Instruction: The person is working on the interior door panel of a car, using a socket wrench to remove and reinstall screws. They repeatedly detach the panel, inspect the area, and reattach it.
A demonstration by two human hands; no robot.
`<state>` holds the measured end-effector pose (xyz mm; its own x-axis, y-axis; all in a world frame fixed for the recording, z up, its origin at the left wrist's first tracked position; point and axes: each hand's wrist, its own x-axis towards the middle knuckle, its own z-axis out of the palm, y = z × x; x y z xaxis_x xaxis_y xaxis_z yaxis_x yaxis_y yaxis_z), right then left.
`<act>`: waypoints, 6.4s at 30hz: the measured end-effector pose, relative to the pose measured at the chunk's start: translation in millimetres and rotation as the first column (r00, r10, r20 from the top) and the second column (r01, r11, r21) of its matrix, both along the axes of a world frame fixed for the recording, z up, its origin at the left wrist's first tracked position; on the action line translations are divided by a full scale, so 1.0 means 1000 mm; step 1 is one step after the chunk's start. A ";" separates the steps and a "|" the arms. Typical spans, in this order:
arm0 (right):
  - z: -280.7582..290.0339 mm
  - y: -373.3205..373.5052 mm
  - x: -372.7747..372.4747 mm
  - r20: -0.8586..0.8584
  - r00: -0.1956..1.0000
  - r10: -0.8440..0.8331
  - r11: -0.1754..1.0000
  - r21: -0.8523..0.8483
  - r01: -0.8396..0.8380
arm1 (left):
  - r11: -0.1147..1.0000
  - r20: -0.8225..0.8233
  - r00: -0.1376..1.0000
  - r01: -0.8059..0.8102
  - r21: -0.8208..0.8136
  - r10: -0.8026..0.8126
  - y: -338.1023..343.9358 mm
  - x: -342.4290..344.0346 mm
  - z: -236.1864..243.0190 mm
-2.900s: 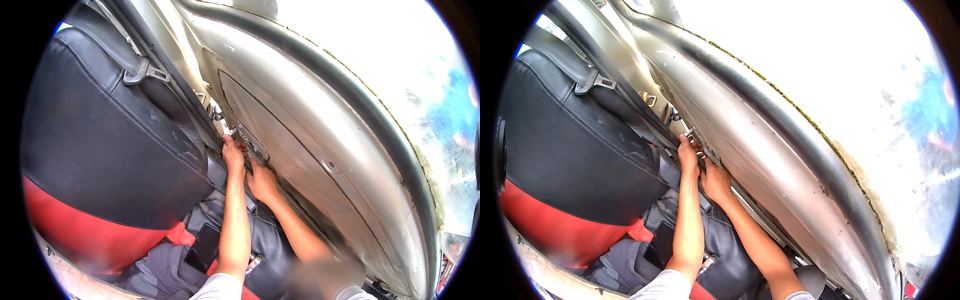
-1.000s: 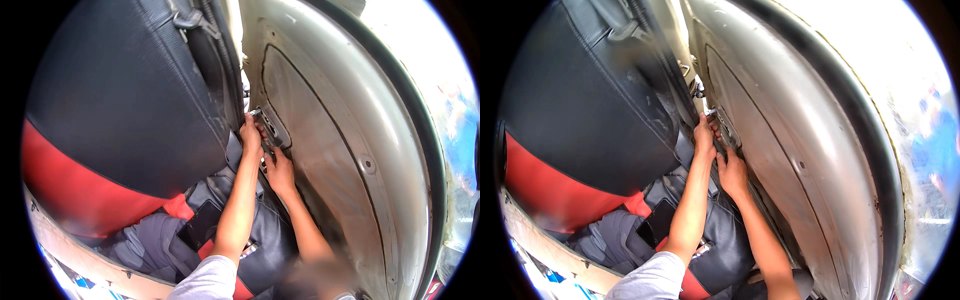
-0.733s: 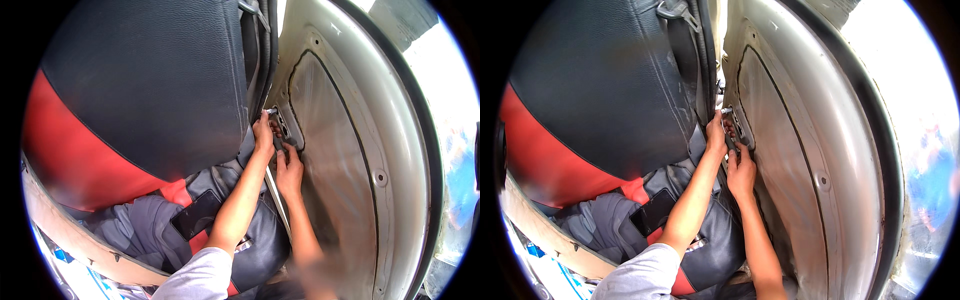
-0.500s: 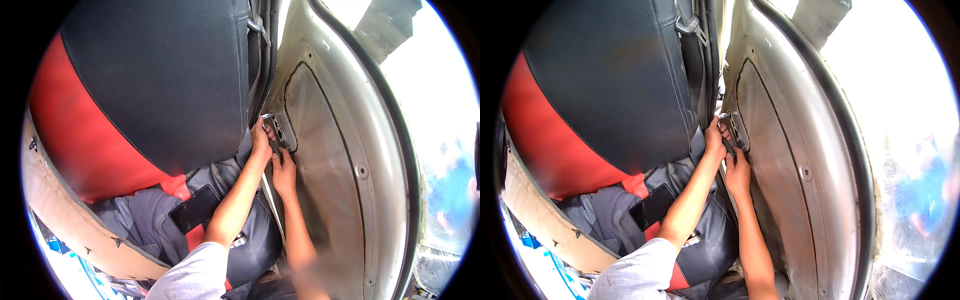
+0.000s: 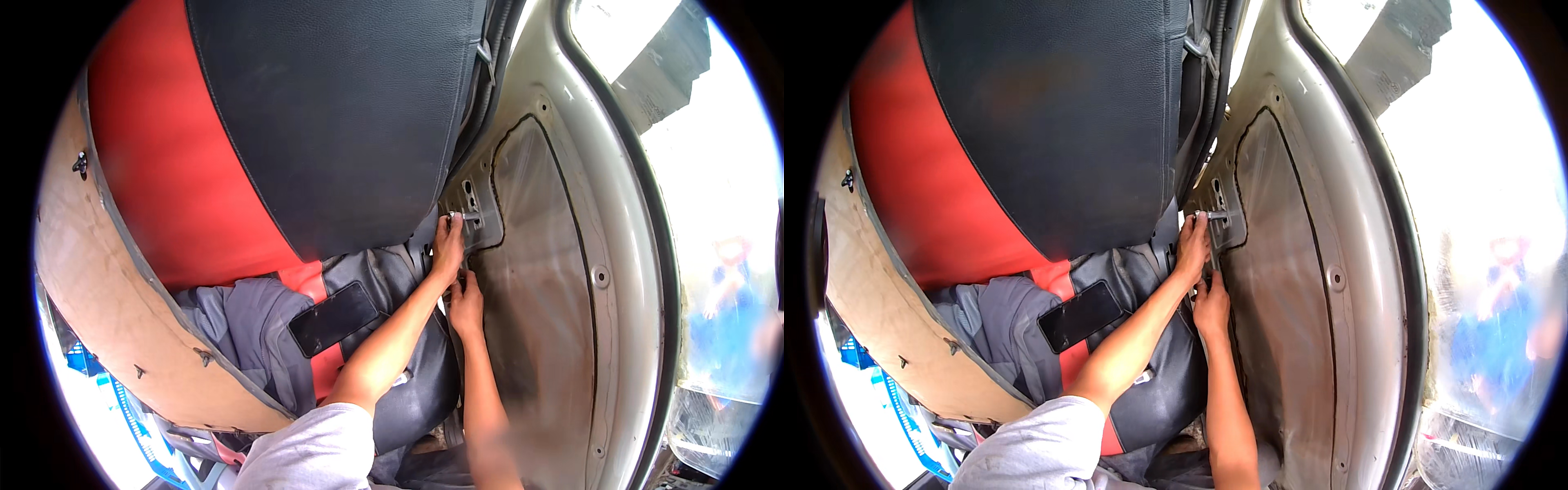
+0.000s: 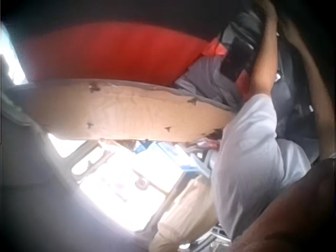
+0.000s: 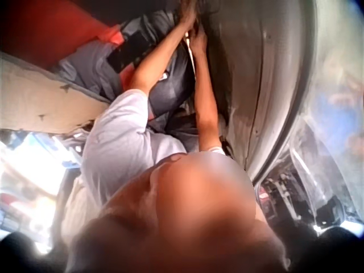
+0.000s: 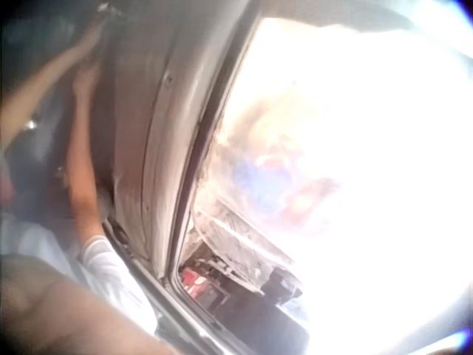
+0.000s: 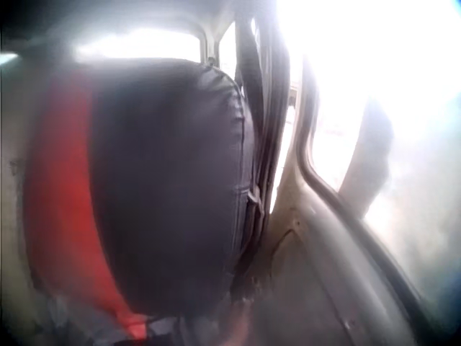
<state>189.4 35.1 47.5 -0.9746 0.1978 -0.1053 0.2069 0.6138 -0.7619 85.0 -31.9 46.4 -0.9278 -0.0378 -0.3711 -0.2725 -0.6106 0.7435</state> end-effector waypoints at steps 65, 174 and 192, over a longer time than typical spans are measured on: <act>0.120 -0.001 -0.030 0.051 0.999 0.012 0.994 0.106 -0.018 | 0.961 -0.038 0.972 0.237 0.140 -0.234 -0.012 -0.022 -0.011; 0.091 -0.006 -0.035 -0.128 0.967 0.222 0.911 0.380 -0.159 | 0.958 -0.104 0.993 -0.019 0.287 0.051 -0.003 -0.012 0.004; 0.102 -0.018 -0.086 -0.008 0.964 0.265 0.842 0.488 -0.227 | 0.892 0.040 0.997 -0.079 0.446 0.068 0.002 -0.042 -0.002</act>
